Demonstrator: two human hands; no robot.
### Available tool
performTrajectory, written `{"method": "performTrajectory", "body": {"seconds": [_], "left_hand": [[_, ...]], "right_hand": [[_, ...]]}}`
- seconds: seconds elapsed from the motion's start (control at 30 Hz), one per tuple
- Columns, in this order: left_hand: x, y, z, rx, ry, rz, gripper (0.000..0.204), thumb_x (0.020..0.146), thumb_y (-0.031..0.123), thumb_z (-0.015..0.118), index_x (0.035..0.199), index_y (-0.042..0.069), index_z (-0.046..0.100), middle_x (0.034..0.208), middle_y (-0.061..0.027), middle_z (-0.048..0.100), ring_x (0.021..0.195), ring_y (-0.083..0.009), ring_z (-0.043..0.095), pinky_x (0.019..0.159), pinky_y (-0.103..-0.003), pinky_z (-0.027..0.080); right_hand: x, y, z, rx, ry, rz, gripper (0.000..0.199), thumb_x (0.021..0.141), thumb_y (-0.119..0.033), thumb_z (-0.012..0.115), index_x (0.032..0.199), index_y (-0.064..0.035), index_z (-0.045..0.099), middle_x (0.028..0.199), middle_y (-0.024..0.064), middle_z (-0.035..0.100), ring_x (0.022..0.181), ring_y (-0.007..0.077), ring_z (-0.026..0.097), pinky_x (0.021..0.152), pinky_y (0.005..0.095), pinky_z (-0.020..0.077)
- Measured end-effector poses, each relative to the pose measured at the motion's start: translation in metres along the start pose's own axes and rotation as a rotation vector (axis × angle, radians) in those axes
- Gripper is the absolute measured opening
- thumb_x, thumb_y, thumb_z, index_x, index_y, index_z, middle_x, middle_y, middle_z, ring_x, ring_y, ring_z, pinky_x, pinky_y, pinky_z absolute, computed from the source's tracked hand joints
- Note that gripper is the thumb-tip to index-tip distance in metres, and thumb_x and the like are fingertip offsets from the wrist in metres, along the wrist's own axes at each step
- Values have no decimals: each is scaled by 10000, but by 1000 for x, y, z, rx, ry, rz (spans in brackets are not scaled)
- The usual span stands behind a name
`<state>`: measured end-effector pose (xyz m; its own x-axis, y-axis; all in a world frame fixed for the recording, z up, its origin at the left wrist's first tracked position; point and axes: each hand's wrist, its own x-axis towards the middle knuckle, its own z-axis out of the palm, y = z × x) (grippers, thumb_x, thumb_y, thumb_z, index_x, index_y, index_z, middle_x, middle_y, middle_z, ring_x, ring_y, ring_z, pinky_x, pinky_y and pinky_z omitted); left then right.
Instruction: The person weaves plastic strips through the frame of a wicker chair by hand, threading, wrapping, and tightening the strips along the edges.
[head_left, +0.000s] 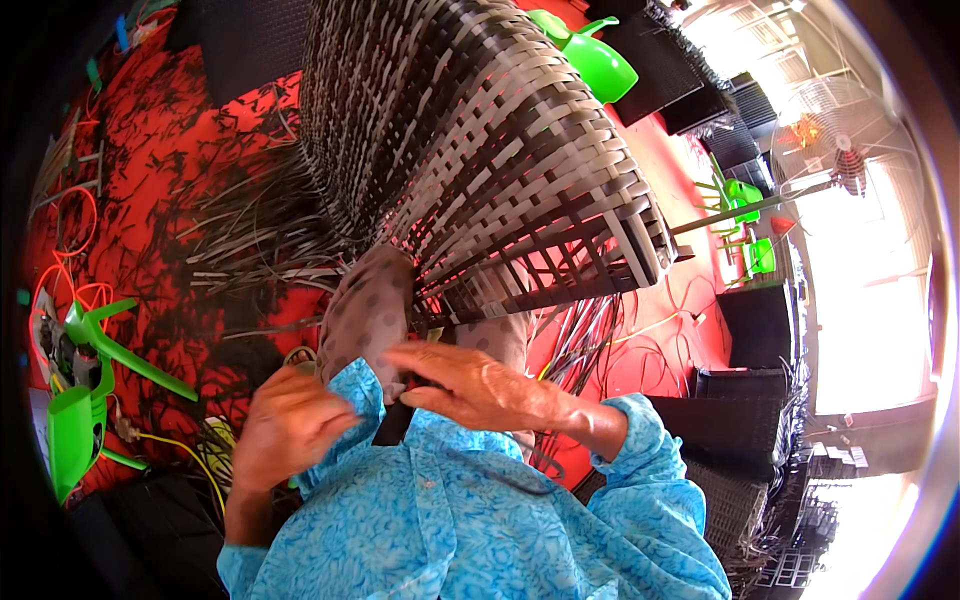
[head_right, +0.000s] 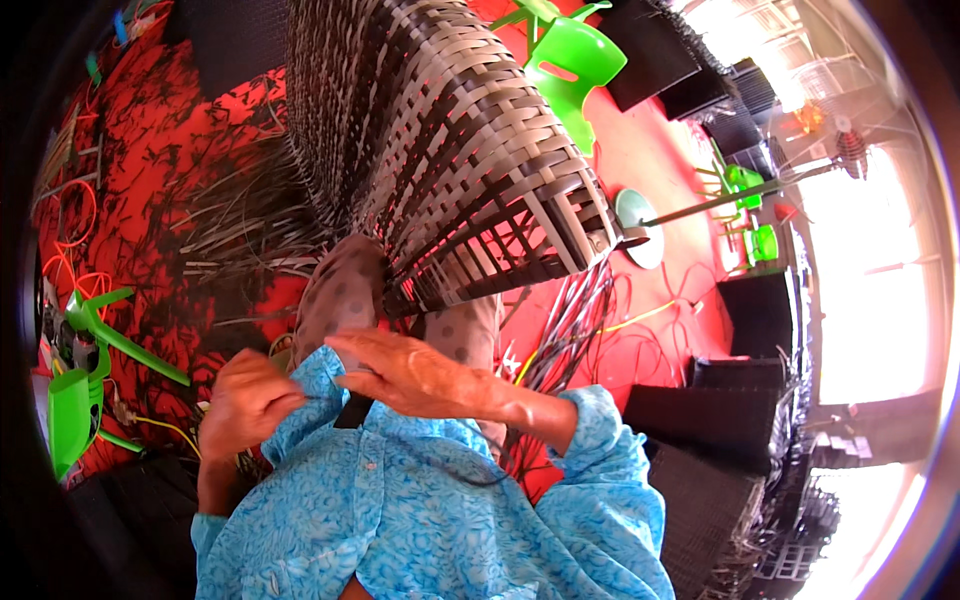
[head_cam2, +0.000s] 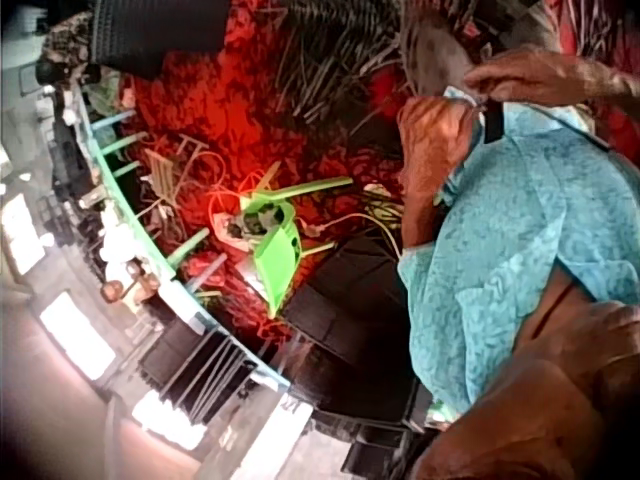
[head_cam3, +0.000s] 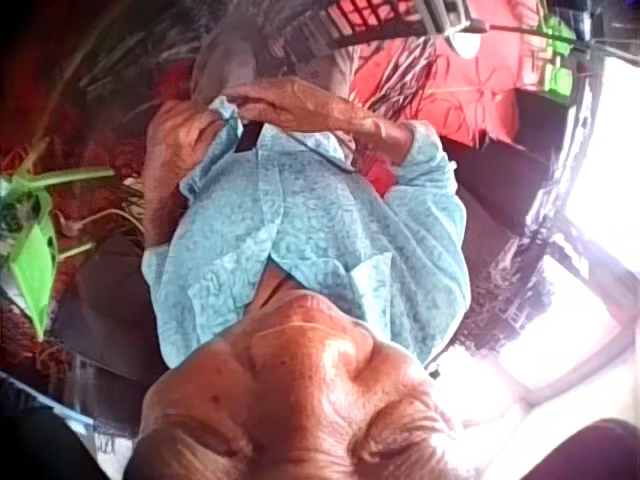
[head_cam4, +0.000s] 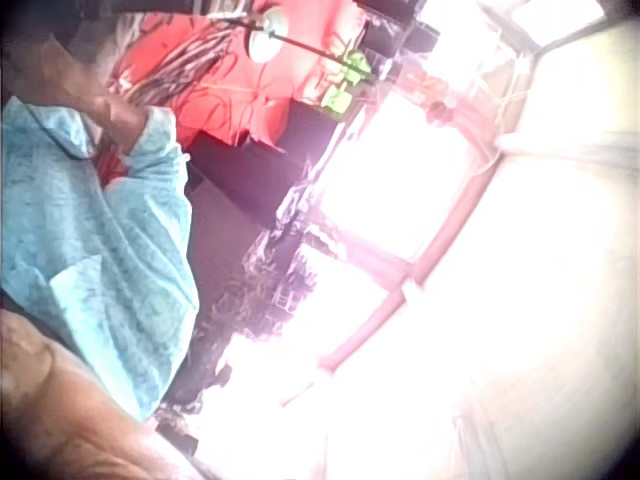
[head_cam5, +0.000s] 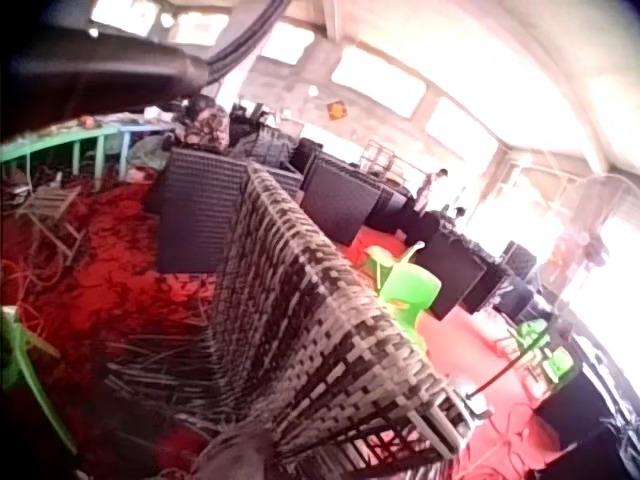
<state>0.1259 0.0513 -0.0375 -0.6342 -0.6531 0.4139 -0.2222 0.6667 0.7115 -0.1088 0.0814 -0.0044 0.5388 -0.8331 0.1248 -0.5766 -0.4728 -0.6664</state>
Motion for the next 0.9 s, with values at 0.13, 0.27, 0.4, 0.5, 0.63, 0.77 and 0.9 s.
{"method": "performTrajectory", "body": {"seconds": [0.13, 0.27, 0.4, 0.5, 0.63, 0.77, 0.9], "left_hand": [[36, 12, 10, 207, 16, 22, 145, 647, 154, 698, 714, 77, 594, 581, -30, 516, 596, -207, 524, 604, -320, 390], [59, 15, 8, -7, -75, 138, 184, 706, 203, 677, 794, 59, 603, 653, -40, 525, 624, -217, 525, 625, -322, 398], [86, -5, 16, -602, 17, 108, 165, 788, 149, 622, 904, 32, 612, 801, -69, 563, 739, -160, 547, 633, -277, 424], [114, 5, 43, -616, 154, 64, 147, 780, 98, 620, 909, 28, 610, 828, -72, 553, 761, -161, 539, 643, -280, 428], [142, 14, 81, -585, 365, -8, 135, 779, 69, 616, 903, 17, 599, 853, -90, 537, 786, -180, 531, 672, -296, 440], [145, 19, 96, -545, 377, -64, 146, 800, 88, 603, 930, 22, 592, 924, -68, 570, 792, -141, 550, 691, -256, 442], [145, 21, 106, -739, 220, -84, 120, 794, 105, 619, 869, 16, 588, 816, -55, 590, 689, -139, 552, 640, -260, 447]], "right_hand": [[7, -18, -7, 512, -276, 492, 329, 904, -173, 458, 1194, -18, 444, 968, 139, 602, 866, 215, 595, 776, 316, 477], [-16, -20, -16, 444, -135, 550, 189, 901, -130, 447, 1056, -28, 484, 797, 86, 614, 677, 153, 611, 584, 291, 479], [-34, -37, -46, 269, -147, 501, 125, 885, -133, 480, 955, -29, 473, 727, 104, 587, 650, 249, 606, 556, 352, 458], [-46, -40, -63, 184, -136, 383, 118, 860, -108, 518, 934, -16, 526, 732, 124, 579, 663, 273, 596, 577, 345, 456], [-49, -55, -86, 131, -82, 346, 126, 808, -65, 574, 921, -15, 594, 788, 122, 592, 725, 285, 600, 613, 342, 464], [-51, -74, -106, -67, -119, 415, 146, 789, -60, 595, 930, -22, 595, 797, 113, 605, 719, 266, 609, 622, 320, 479], [-50, -77, -109, -127, 47, 468, 154, 750, -29, 632, 901, -26, 599, 751, 106, 607, 658, 228, 614, 560, 301, 474]]}}
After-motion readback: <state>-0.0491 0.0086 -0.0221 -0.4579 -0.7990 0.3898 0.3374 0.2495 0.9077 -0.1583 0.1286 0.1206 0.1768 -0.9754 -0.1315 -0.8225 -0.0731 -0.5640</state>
